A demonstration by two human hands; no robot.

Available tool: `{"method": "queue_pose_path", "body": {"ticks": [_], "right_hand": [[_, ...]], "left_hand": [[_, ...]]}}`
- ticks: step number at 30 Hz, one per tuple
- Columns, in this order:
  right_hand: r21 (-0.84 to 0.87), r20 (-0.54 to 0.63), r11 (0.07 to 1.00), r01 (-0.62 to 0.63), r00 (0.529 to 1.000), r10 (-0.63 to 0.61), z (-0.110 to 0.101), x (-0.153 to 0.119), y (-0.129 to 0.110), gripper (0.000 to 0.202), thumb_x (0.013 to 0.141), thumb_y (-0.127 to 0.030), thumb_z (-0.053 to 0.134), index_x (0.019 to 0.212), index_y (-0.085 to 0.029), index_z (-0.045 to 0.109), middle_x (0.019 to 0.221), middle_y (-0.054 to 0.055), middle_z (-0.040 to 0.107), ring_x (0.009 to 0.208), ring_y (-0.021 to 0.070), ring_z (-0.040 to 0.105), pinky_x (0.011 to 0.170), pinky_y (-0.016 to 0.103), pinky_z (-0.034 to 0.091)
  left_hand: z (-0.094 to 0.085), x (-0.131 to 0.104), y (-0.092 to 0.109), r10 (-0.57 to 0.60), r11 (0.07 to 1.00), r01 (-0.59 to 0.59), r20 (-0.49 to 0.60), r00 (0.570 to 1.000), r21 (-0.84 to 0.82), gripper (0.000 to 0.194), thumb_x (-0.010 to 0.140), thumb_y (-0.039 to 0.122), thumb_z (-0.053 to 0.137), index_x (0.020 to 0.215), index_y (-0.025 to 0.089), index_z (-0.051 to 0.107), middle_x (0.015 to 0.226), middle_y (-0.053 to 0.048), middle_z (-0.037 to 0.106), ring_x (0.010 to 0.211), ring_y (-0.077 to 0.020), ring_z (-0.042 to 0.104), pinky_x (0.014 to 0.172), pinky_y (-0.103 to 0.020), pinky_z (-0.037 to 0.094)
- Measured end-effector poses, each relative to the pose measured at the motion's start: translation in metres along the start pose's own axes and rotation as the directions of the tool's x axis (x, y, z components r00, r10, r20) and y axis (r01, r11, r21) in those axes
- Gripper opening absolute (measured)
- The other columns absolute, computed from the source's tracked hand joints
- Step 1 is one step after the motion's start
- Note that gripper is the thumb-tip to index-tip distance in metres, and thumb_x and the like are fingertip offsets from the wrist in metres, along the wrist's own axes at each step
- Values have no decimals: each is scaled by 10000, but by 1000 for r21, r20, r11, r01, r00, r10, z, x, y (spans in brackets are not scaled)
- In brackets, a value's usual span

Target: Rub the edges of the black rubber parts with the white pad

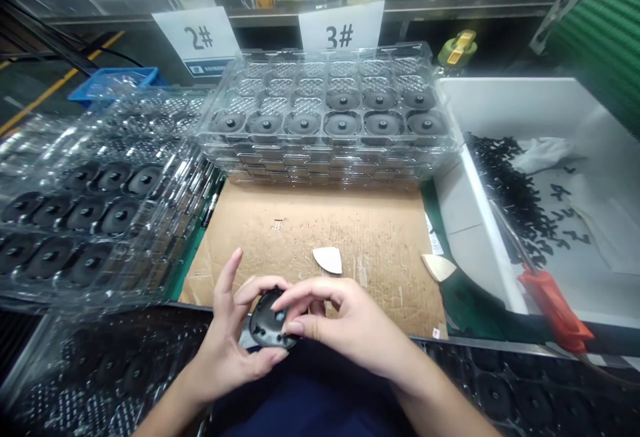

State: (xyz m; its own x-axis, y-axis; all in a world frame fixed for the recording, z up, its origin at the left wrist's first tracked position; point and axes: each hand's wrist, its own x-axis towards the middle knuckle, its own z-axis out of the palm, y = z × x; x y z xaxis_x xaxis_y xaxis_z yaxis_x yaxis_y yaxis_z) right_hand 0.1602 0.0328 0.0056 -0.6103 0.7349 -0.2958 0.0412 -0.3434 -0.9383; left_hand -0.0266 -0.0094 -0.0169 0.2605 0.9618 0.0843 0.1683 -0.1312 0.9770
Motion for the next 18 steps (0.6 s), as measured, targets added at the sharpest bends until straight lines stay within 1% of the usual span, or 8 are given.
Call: {"method": "queue_pose_path", "body": {"ticks": [2, 4, 6, 7, 9, 13, 16, 18], "right_hand": [[90, 78, 995, -47, 996, 40, -2, 0, -4, 175, 730, -232, 678, 905, -224, 674, 747, -26, 649, 692, 78, 569, 657, 191, 432], [148, 149, 985, -88, 987, 66, -3, -2, -6, 163, 719, -199, 683, 881, -209, 676, 757, -24, 655, 706, 76, 585, 671, 185, 451], [151, 170, 983, -104, 982, 78, -3, -5, -7, 133, 712, -181, 686, 843, -194, 679, 771, -17, 662, 727, 80, 600, 692, 184, 465], [147, 156, 983, -107, 984, 84, -2, -7, -6, 117, 707, -181, 690, 823, -190, 681, 770, -17, 665, 728, 79, 605, 692, 179, 468], [159, 85, 980, -124, 990, 111, -1, -10, -3, 107, 694, -188, 704, 799, -196, 685, 750, -25, 668, 714, 73, 612, 684, 164, 472], [227, -53, 966, -123, 989, 138, 3, -17, 7, 103, 674, -189, 722, 767, -213, 686, 737, -34, 676, 694, 70, 623, 656, 150, 482], [231, -106, 969, -91, 987, 118, 3, -18, 12, 89, 681, -197, 719, 759, -216, 681, 736, -27, 679, 698, 75, 623, 660, 157, 482], [206, -127, 976, -73, 987, 101, 2, -18, 16, 95, 677, -224, 723, 759, -212, 676, 738, -18, 676, 701, 85, 620, 663, 169, 481]], "left_hand": [[-1, 0, 3, -73, 994, 78, 74, 995, -72, 1076, 647, 291, 701, 1365, 285, -101, 1083, -66, 552, 1001, -218, 551, 952, -435, 370], [-2, 0, 6, -138, 979, 158, 157, 978, -128, 1122, 612, 295, 730, 1361, 309, -106, 1083, -58, 562, 1022, -229, 543, 964, -447, 349], [-2, -1, 7, -171, 966, 205, 204, 964, -156, 1152, 583, 281, 755, 1358, 329, -97, 1081, -48, 571, 1030, -229, 537, 968, -441, 342], [-2, -1, 7, -176, 964, 211, 207, 962, -160, 1152, 577, 274, 760, 1358, 336, -86, 1081, -43, 573, 1023, -222, 540, 970, -435, 340], [-1, -1, 7, -165, 968, 195, 186, 969, -156, 1123, 588, 265, 755, 1358, 349, -58, 1089, -37, 570, 1021, -213, 540, 975, -423, 334], [2, 0, 2, -98, 981, 122, 159, 982, -151, 1097, 603, 253, 747, 1357, 354, -43, 1132, -42, 557, 1063, -214, 520, 975, -409, 339], [3, 3, 0, -67, 985, 90, 149, 987, -149, 1096, 608, 241, 745, 1358, 346, -48, 1161, -49, 550, 1102, -211, 496, 974, -391, 343], [2, 8, 1, -73, 988, 89, 122, 990, -127, 1091, 604, 241, 748, 1357, 343, -36, 1189, -53, 540, 1116, -207, 486, 968, -379, 346]]}}
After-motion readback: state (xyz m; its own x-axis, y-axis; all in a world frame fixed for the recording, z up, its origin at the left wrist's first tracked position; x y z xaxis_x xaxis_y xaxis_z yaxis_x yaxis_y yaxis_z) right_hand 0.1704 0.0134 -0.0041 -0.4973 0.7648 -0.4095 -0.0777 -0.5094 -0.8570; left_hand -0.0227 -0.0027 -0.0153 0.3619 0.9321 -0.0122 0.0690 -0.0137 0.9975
